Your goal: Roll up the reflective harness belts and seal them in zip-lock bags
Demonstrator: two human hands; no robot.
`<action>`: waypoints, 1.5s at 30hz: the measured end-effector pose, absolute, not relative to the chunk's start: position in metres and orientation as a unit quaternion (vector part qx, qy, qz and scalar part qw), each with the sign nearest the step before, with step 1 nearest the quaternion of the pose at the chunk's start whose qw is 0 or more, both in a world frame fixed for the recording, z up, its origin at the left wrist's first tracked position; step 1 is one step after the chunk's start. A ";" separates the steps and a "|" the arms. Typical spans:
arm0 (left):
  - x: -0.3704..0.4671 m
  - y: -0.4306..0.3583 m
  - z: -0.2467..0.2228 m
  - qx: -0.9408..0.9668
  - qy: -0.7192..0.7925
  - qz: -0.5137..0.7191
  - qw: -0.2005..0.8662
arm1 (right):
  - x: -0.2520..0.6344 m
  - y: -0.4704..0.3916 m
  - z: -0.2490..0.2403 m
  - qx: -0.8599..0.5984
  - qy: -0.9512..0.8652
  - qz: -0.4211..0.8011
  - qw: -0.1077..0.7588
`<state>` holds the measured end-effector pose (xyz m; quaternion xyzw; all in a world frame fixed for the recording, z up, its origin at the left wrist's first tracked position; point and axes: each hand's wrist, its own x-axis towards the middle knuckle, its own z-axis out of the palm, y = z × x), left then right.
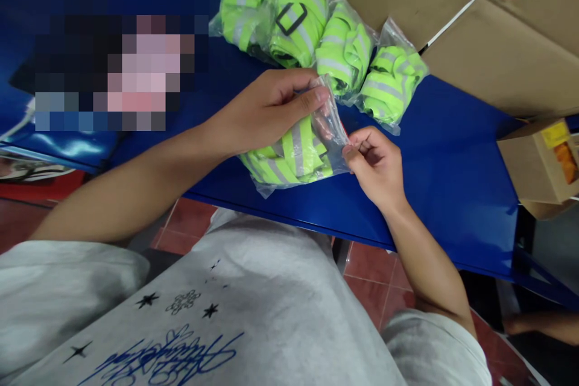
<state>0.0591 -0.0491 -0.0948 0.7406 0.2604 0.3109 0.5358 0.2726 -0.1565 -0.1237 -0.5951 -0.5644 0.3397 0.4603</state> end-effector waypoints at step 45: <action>0.069 -0.070 -0.101 0.812 0.256 0.142 0.505 | 0.268 -0.159 -0.127 -0.590 -0.567 0.338 0.465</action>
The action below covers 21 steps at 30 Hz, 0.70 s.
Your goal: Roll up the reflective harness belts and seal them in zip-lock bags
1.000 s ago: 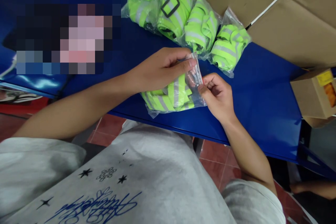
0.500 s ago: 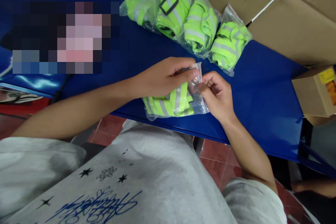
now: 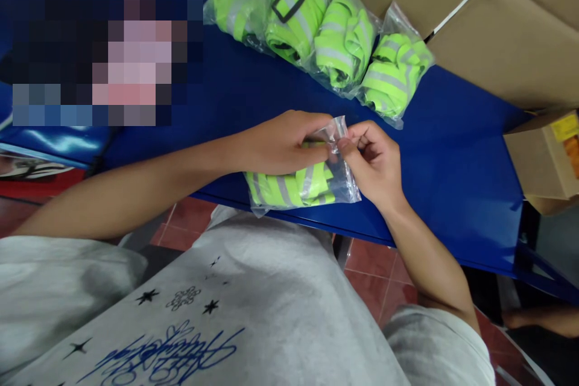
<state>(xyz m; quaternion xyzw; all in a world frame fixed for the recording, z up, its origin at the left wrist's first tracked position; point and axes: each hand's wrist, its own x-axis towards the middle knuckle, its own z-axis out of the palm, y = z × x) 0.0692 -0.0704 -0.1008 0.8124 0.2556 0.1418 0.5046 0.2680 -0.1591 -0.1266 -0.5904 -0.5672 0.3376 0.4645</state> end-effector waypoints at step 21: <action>0.073 -0.076 -0.101 0.849 0.204 0.086 0.480 | 0.261 -0.159 -0.119 -0.555 -0.618 0.322 0.454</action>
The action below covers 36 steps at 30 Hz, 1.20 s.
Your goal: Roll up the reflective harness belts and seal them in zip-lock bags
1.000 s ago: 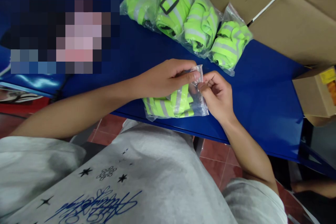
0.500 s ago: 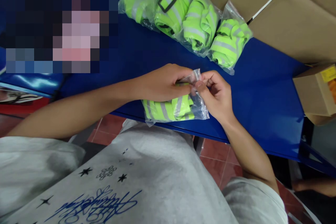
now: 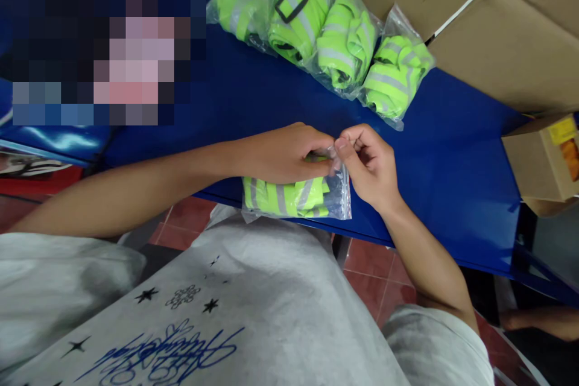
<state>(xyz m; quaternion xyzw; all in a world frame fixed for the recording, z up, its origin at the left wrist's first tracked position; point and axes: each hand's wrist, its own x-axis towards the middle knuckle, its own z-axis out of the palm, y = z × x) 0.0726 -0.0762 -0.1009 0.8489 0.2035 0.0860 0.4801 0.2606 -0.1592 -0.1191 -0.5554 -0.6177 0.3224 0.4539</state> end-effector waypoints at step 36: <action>0.073 -0.067 -0.105 0.782 0.221 0.091 0.576 | 0.262 -0.156 -0.130 -0.580 -0.616 0.285 0.451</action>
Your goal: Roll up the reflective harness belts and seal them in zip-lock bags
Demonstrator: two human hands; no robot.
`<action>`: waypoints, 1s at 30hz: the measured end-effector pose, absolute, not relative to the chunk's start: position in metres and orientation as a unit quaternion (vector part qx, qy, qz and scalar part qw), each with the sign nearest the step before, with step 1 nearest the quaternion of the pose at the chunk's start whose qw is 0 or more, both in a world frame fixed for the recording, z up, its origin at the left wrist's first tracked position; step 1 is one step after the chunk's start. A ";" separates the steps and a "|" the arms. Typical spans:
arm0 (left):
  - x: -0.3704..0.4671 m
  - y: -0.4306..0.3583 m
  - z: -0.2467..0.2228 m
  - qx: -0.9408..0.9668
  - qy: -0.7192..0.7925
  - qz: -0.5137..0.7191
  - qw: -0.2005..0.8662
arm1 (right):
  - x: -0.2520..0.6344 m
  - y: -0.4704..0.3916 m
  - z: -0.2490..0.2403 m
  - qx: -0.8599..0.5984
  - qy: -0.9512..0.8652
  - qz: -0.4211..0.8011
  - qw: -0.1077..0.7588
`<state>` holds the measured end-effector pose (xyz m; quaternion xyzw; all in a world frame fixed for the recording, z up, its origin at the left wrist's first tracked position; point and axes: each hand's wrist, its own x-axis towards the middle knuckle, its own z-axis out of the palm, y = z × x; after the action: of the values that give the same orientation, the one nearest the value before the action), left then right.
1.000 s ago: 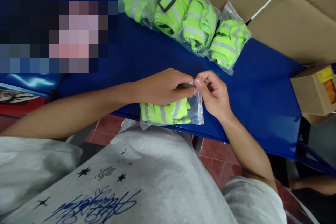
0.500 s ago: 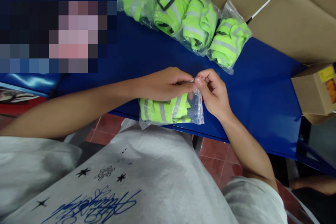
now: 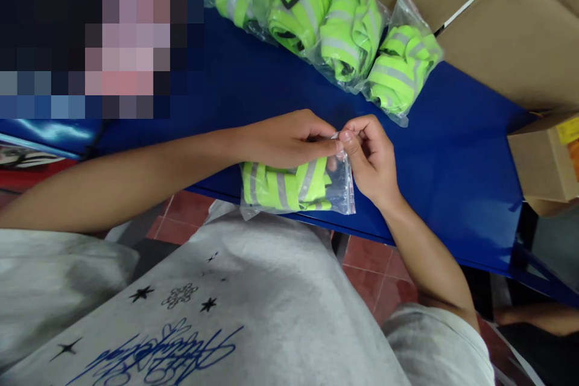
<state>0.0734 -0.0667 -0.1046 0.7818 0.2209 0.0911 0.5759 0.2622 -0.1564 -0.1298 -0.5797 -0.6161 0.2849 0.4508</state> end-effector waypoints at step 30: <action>0.067 -0.061 -0.110 0.722 0.231 0.099 0.645 | 0.263 -0.156 -0.133 -0.563 -0.637 0.271 0.451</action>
<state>0.0668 -0.0614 -0.1096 0.7219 0.2306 0.0992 0.6449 0.2631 -0.1556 -0.1329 -0.5626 -0.6375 0.2709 0.4513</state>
